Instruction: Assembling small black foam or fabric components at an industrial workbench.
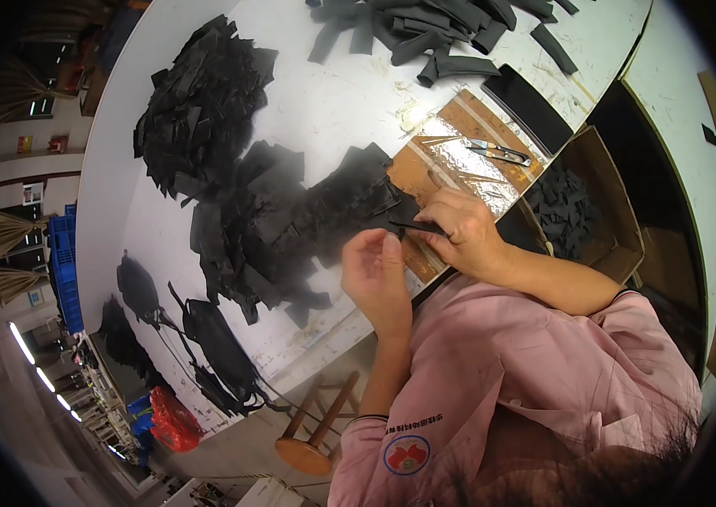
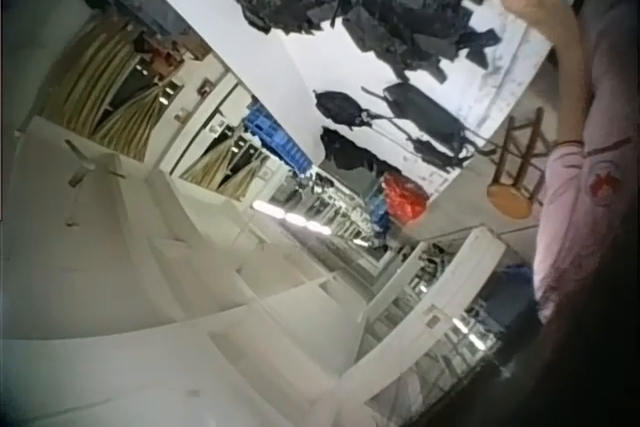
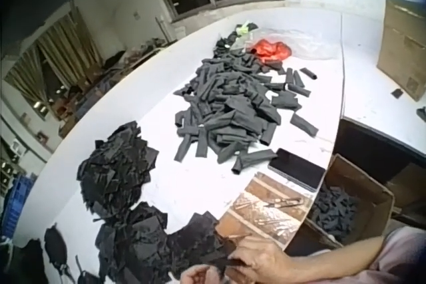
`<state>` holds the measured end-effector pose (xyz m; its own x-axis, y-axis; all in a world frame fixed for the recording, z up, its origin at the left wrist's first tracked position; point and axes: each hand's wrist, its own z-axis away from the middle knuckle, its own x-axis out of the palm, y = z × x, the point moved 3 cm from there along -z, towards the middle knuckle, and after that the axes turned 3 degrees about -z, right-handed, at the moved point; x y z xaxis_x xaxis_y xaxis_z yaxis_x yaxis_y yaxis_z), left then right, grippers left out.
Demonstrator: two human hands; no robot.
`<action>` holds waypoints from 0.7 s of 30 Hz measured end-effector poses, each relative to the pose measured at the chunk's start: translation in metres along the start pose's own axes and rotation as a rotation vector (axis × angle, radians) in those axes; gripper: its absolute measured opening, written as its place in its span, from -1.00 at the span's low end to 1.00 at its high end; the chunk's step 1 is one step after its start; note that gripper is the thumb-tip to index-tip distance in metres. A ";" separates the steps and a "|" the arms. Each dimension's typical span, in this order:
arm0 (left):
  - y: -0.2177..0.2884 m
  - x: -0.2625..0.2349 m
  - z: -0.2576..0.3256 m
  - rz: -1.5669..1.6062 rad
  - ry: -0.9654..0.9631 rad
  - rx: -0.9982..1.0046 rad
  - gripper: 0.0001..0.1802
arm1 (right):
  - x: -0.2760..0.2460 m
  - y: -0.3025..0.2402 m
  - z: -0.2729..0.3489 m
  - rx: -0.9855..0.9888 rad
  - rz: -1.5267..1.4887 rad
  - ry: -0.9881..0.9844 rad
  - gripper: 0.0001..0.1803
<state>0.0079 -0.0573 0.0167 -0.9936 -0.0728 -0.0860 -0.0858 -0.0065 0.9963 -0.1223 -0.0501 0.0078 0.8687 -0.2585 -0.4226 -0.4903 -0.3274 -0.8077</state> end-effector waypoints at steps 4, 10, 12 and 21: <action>0.005 -0.003 0.007 0.174 -0.108 -0.208 -0.81 | -0.001 -0.001 0.001 -0.076 0.060 -0.010 -0.76; -0.009 -0.005 0.005 0.230 -0.147 -0.349 -0.85 | -0.002 -0.003 0.002 -0.169 0.104 -0.021 -0.76; -0.009 -0.004 0.004 0.238 -0.127 -0.366 -0.86 | -0.003 -0.002 0.003 -0.230 0.185 -0.051 -0.76; -0.011 -0.005 0.001 -0.006 -0.152 -0.189 -0.93 | -0.010 -0.003 -0.001 0.097 -0.301 -0.251 -0.66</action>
<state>0.0133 -0.0559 0.0058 -0.9939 0.0790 -0.0764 -0.0905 -0.1943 0.9768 -0.1294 -0.0472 0.0149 0.9686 0.0703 -0.2386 -0.2126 -0.2641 -0.9408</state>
